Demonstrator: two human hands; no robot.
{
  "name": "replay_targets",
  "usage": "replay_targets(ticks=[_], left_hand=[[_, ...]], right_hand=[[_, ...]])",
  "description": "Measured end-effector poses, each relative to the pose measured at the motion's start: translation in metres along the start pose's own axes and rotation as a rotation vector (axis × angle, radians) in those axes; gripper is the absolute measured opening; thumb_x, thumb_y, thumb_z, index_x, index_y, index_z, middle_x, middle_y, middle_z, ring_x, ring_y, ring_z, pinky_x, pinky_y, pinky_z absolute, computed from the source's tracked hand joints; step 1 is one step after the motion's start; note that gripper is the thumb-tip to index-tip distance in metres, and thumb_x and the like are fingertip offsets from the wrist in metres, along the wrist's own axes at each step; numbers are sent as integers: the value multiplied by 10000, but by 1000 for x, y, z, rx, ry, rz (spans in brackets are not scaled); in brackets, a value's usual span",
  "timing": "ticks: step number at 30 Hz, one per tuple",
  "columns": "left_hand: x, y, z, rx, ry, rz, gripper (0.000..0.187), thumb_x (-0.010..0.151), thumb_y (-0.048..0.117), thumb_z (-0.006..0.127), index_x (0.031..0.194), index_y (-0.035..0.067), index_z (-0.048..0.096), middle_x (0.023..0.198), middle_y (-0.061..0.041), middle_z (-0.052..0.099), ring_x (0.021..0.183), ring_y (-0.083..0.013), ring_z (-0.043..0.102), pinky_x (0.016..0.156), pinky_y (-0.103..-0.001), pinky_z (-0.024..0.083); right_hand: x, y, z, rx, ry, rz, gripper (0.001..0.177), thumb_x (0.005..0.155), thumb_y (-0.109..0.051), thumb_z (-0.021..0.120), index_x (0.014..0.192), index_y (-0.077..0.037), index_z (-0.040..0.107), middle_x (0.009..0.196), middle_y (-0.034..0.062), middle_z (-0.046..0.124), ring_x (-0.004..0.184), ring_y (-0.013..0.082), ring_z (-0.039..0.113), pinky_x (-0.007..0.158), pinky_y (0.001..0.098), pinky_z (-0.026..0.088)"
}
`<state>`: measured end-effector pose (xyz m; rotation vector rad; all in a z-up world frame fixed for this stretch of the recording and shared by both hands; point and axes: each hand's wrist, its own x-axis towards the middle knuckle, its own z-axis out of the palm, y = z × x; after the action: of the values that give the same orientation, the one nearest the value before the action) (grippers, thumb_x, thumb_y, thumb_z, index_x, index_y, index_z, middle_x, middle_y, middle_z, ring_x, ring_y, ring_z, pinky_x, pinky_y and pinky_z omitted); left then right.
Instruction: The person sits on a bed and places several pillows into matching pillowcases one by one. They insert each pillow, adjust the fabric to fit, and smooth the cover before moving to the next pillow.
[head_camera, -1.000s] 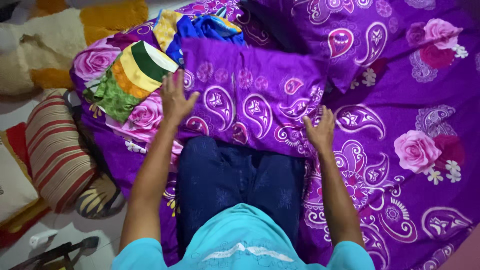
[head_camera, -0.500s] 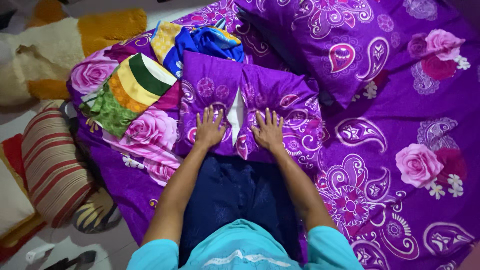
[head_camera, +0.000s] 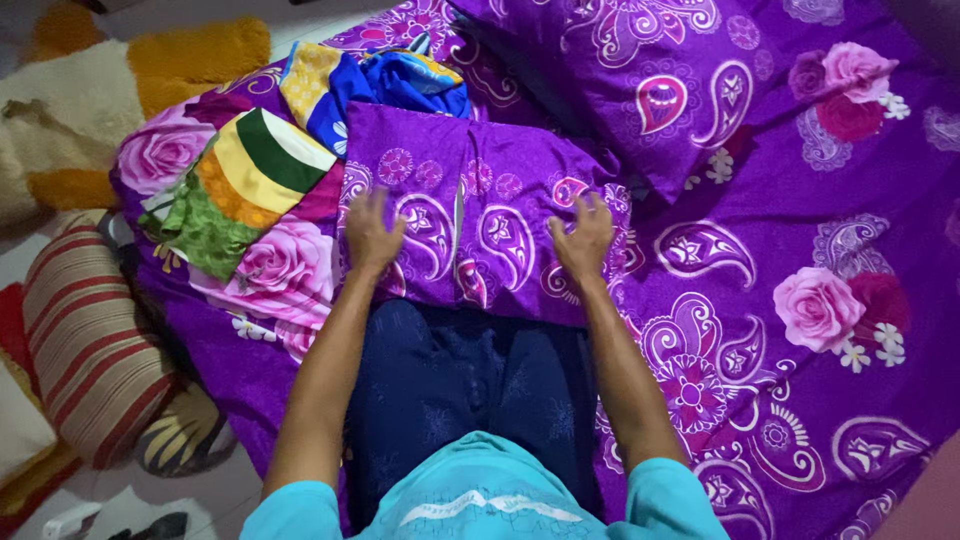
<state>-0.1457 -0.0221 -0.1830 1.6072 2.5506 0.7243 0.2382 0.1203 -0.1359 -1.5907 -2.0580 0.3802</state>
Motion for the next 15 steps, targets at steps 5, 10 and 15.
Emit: replay_targets(ticks=[5, 10, 15], left_hand=[[9, -32, -5, -303, -142, -526, 1047, 750, 597, 768, 1536, 37, 360, 1461, -300, 475, 1332, -466, 479, 1090, -521, 392], [7, -25, 4, -190, -137, -362, 877, 790, 524, 765, 1439, -18, 532, 1350, -314, 613, 1250, -456, 592, 1055, -486, 460], [17, 21, -27, -393, 1, -290, 706, 736, 369, 810, 1282, -32, 610, 1184, -270, 684, 1098, -427, 659, 954, -474, 508]], right_hand=[[-25, 42, -27, 348, -111, 447, 837, 771, -379, 813, 1424, 29, 486, 1312, 239, 611, 1160, 368, 619, 1007, 490, 495], [-42, 65, -19, 618, -269, 558, 697, 806, -355, 847, 1316, 47, 594, 1095, 157, 730, 907, 250, 729, 779, 368, 584], [-31, 43, -33, 1086, -455, 678, 466, 800, -197, 841, 1121, 98, 675, 862, 146, 715, 633, 193, 682, 533, 305, 540]])
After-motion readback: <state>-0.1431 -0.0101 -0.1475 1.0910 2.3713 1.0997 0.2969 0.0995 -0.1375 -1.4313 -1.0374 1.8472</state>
